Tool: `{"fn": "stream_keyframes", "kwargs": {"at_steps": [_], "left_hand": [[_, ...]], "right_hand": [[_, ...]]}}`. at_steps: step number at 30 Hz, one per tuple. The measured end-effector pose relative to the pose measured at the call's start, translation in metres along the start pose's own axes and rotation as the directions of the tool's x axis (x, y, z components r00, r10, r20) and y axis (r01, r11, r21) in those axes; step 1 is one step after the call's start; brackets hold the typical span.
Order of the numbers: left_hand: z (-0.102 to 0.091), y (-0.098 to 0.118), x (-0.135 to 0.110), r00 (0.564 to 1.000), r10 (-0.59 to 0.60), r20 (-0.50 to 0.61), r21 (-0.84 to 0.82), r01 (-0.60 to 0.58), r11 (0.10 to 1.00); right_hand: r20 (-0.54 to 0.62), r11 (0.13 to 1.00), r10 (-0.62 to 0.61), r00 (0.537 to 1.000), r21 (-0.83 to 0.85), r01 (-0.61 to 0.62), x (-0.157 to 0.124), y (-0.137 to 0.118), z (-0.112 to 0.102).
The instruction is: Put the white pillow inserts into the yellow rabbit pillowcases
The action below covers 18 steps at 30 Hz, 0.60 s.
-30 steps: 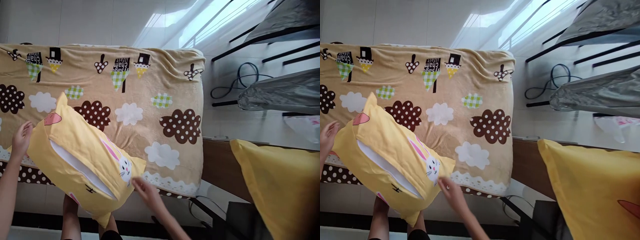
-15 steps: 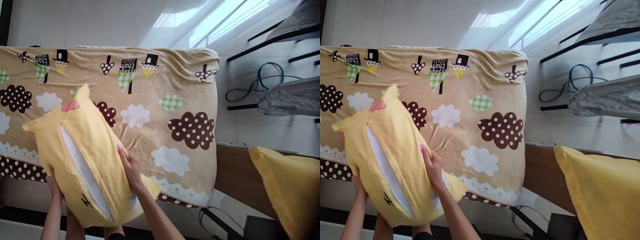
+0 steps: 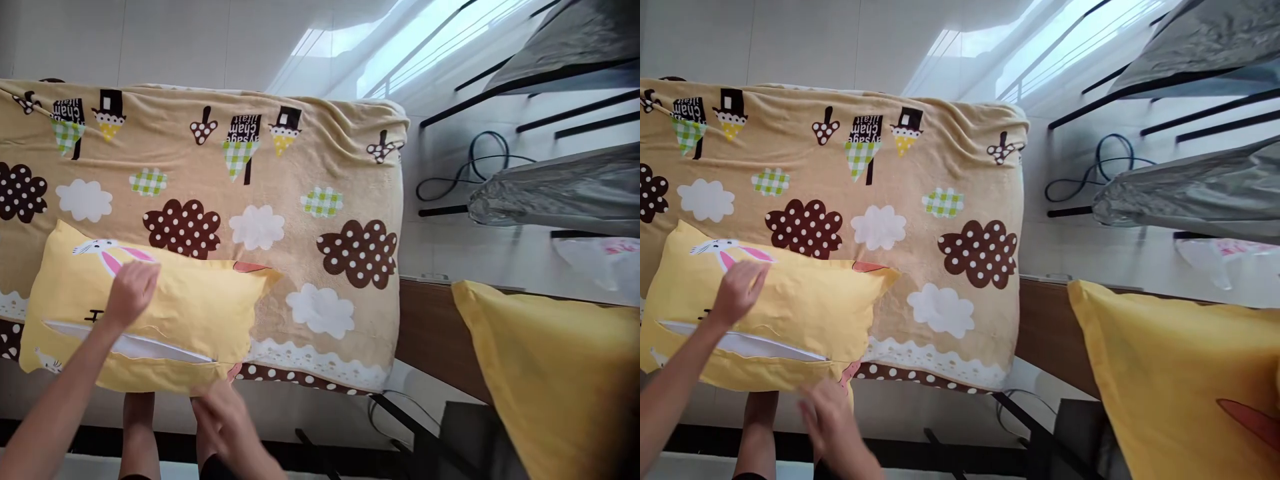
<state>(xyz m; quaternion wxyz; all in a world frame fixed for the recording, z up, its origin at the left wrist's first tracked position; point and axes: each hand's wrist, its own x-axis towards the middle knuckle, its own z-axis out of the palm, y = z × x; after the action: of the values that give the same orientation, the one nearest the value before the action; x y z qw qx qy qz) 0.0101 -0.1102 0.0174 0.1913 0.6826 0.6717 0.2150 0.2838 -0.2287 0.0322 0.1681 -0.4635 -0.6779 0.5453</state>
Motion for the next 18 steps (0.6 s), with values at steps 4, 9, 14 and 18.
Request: {"fn": "stream_keyframes", "kwargs": {"at_steps": [4, 9, 14, 18], "left_hand": [[0.037, 0.059, -0.106, 0.992, 0.008, -0.127, -0.208, -0.034, 0.978], [0.068, 0.071, -0.171, 0.980, -0.201, 0.000, -0.054, 0.201, 0.978], [0.076, 0.047, -0.131, 0.989, -0.063, 0.137, 0.106, 0.049, 0.993], [0.088, 0.045, -0.070, 0.965, 0.129, 0.229, -0.104, -0.108, 0.989]], "right_hand": [[-0.027, 0.928, -0.071, 0.997, -0.369, 0.056, 0.038, 0.028, -0.013], [-0.191, 0.771, -0.142, 0.971, -0.637, -0.012, 0.068, 0.045, 0.025], [-0.199, 0.690, -0.171, 0.965, -0.724, -0.027, 0.108, 0.033, 0.012], [-0.181, 0.711, -0.253, 0.950, -0.701, 0.056, 0.131, 0.010, -0.026]]}}
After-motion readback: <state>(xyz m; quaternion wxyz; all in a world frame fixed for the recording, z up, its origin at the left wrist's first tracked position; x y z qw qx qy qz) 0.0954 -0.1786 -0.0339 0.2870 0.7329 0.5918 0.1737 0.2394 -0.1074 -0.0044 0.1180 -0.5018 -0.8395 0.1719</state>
